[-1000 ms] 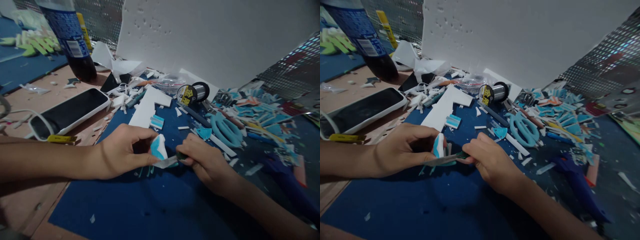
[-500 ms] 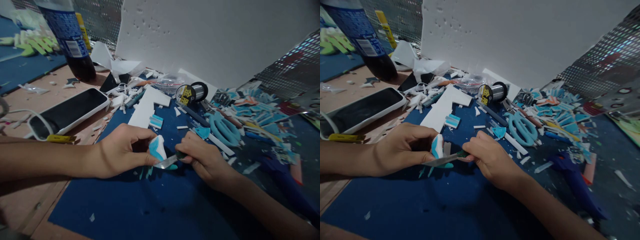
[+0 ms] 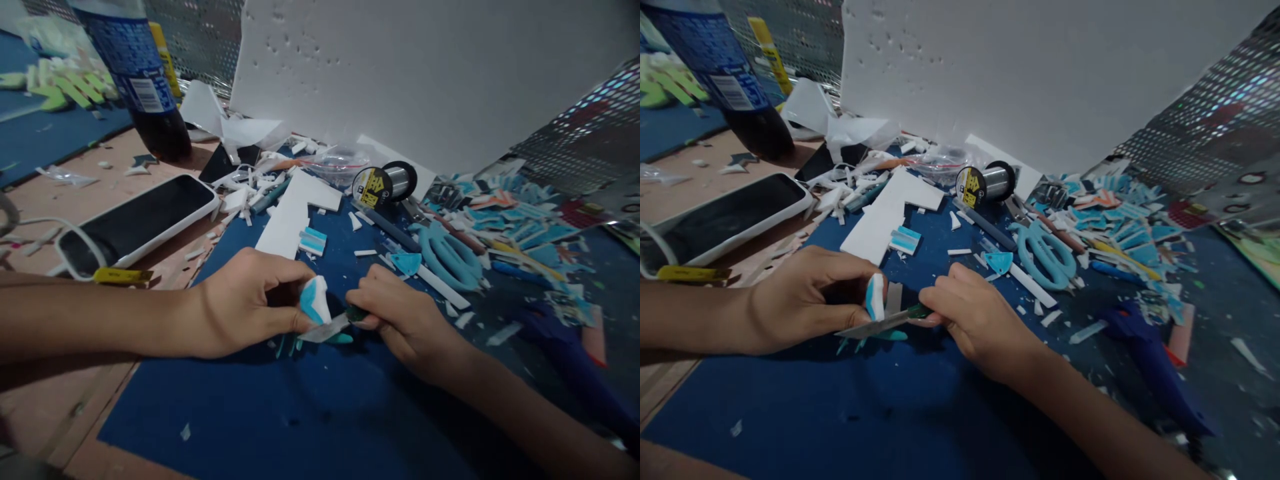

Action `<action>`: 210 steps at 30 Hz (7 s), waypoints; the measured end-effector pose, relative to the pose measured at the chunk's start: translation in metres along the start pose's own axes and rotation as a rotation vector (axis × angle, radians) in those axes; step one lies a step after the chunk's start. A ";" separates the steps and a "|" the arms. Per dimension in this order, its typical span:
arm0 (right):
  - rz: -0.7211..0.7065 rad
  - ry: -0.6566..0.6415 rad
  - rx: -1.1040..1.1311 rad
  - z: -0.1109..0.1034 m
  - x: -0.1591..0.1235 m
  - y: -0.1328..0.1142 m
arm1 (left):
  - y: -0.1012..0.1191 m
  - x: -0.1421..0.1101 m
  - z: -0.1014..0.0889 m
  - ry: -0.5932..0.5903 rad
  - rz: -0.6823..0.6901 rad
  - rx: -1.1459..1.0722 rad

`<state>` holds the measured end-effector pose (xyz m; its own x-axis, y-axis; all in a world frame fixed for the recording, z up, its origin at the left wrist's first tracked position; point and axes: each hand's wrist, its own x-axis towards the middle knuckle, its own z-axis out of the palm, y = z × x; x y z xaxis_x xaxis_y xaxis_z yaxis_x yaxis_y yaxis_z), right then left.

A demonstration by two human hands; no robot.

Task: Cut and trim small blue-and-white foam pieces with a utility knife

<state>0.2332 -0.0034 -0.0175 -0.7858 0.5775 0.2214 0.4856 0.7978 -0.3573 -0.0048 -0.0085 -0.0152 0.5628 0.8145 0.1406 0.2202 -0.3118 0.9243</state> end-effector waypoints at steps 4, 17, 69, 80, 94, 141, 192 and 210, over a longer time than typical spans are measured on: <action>-0.010 0.007 -0.014 -0.001 0.001 -0.001 | -0.001 -0.001 -0.001 -0.008 0.048 0.080; -0.094 0.045 0.030 -0.003 0.001 0.005 | -0.002 -0.002 -0.001 0.014 0.204 0.034; 0.020 0.084 0.016 -0.003 -0.001 0.003 | -0.007 -0.005 -0.002 0.258 0.506 0.551; -0.019 0.064 0.007 -0.008 0.004 0.003 | -0.008 -0.005 -0.003 0.249 0.554 0.603; 0.016 0.069 -0.081 -0.002 0.004 -0.002 | -0.010 -0.006 -0.003 0.203 0.547 0.636; -0.012 0.162 -0.121 0.005 0.008 -0.013 | -0.002 -0.004 -0.004 0.126 0.598 0.643; -0.019 0.121 -0.195 0.000 0.013 -0.021 | -0.007 -0.002 0.000 0.091 0.657 0.592; -0.022 0.143 -0.077 0.002 0.013 -0.020 | -0.011 -0.005 0.003 0.195 0.608 0.657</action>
<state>0.2123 -0.0120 -0.0094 -0.7366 0.5743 0.3572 0.5012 0.8182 -0.2818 -0.0076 -0.0107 -0.0274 0.5989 0.4687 0.6493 0.3725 -0.8808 0.2922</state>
